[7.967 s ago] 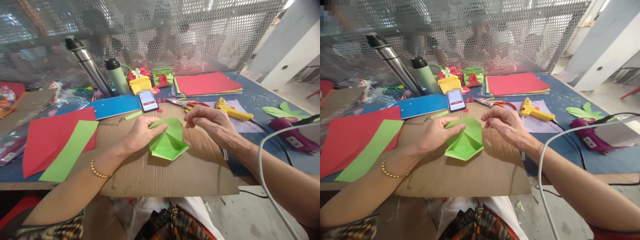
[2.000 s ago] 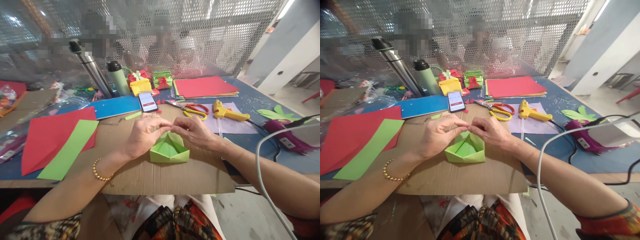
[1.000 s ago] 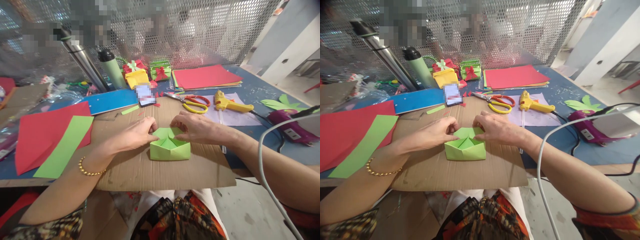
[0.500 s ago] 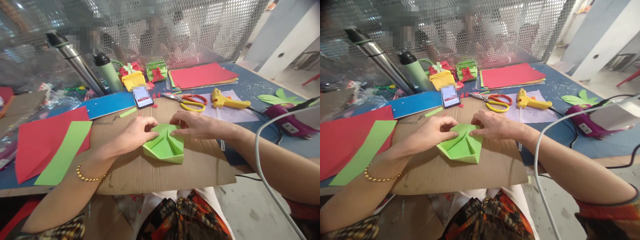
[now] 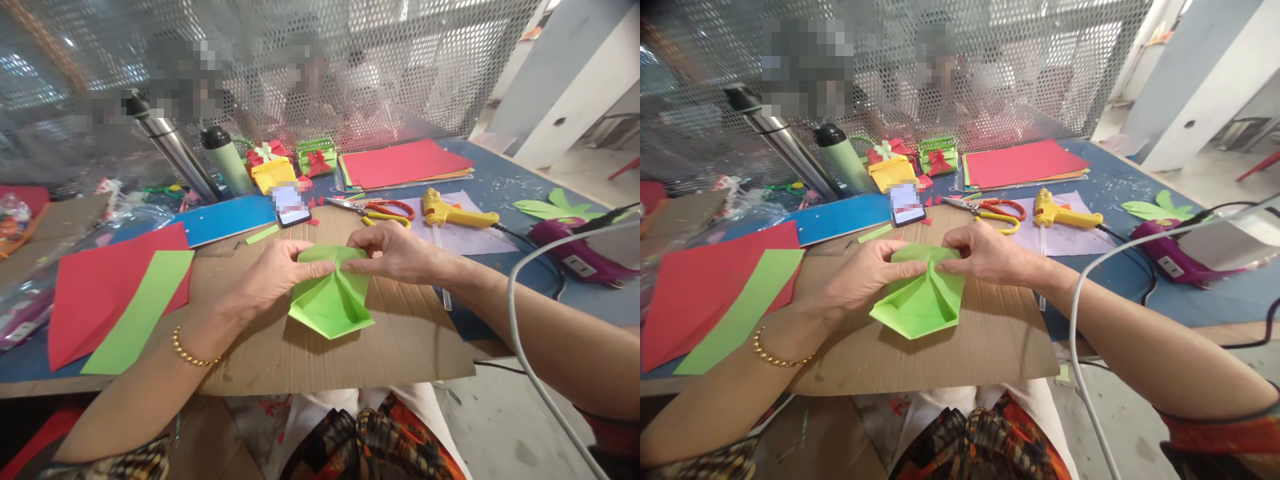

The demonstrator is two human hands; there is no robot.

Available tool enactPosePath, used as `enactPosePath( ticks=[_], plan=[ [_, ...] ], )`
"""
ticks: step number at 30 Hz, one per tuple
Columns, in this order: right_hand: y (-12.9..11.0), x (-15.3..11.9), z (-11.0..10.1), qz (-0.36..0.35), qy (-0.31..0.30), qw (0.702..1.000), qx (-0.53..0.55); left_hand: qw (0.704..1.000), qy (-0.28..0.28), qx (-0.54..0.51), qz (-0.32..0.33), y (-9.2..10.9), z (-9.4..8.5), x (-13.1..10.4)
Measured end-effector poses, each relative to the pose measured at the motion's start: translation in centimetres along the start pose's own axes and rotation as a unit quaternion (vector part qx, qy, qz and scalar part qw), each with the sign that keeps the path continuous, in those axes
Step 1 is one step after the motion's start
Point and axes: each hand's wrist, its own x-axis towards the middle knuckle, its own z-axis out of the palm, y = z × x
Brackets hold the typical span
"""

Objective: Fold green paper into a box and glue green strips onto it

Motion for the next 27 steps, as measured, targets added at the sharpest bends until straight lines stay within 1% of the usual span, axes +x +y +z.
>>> enactPosePath(
  ticks=[2,4,6,9,11,13,17,20,24,27],
  plan=[
    [-0.2,-0.1,0.0,-0.009,-0.010,1.000,-0.009,1.000,0.003,-0.001,-0.010,-0.1,0.2,-0.1],
    [-0.3,0.0,0.1,-0.005,-0.008,1.000,0.007,1.000,0.012,0.000,-0.006,-0.2,0.3,-0.1],
    [-0.3,0.1,0.0,0.014,0.028,0.998,0.059,0.999,0.031,-0.006,0.007,-0.1,0.3,-0.2],
    [-0.2,0.3,-0.3,0.058,0.112,0.979,0.163,0.998,0.055,-0.034,0.017,0.2,0.2,-0.1],
    [-0.2,0.4,-0.4,0.075,0.130,0.968,0.200,0.996,0.062,-0.056,0.019,0.3,0.2,-0.1],
    [-0.2,0.4,-0.5,0.069,0.108,0.973,0.192,0.995,0.062,-0.073,0.023,0.4,0.2,0.0],
    [-0.1,0.3,-0.1,0.036,0.039,0.988,0.146,0.994,0.059,-0.084,0.035,0.2,0.2,0.0],
    [0.1,0.3,0.3,0.038,0.041,0.988,0.146,0.995,0.071,-0.057,0.046,0.0,0.3,0.0],
    [0.2,0.2,0.6,0.058,0.056,0.987,0.137,0.992,0.106,0.016,0.059,-0.3,0.1,0.1],
    [0.0,0.2,0.5,0.069,0.053,0.985,0.147,0.992,0.109,0.031,0.062,-0.1,0.2,0.0]
  ],
)
